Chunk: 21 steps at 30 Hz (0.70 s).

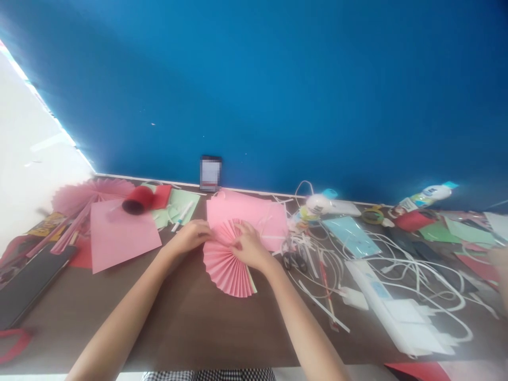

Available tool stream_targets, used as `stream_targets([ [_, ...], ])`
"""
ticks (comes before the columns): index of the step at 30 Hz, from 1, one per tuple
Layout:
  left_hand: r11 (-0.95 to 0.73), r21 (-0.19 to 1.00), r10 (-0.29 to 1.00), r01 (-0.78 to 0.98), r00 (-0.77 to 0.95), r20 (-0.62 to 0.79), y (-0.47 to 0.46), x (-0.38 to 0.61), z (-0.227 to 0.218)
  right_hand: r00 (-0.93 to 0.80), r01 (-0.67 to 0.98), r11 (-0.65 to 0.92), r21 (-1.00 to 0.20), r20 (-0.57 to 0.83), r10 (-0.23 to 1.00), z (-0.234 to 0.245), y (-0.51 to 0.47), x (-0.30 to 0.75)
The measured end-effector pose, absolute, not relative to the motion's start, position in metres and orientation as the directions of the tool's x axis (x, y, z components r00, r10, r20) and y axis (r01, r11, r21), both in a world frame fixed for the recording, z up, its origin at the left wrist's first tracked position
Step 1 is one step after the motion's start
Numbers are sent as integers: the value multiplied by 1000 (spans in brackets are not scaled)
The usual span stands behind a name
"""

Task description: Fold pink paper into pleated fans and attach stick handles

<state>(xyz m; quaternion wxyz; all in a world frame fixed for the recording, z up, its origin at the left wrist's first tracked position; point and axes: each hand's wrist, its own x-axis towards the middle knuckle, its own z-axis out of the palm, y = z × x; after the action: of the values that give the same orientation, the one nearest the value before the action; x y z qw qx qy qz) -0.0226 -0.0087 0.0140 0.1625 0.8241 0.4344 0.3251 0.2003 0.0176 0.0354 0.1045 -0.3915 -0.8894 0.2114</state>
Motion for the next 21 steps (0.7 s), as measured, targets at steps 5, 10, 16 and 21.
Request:
stream_targets([
  [5, -540, 637, 838, 551, 418, 349, -8, -21, 11, -718, 604, 641, -473, 24, 695, 37, 20, 200],
  [10, -501, 705, 856, 502, 408, 318, -8, -20, 8, -740, 603, 661, -447, -4, 673, 38, 19, 198],
  [16, -412, 830, 894, 376, 346, 286, -9, -23, 0, -763, 596, 735, -322, 56, 644, 43, 12, 193],
  [21, -185, 972, 982, 144, -9, 188, -11, -18, -7, -685, 643, 730, -231, 253, 683, 40, 13, 190],
])
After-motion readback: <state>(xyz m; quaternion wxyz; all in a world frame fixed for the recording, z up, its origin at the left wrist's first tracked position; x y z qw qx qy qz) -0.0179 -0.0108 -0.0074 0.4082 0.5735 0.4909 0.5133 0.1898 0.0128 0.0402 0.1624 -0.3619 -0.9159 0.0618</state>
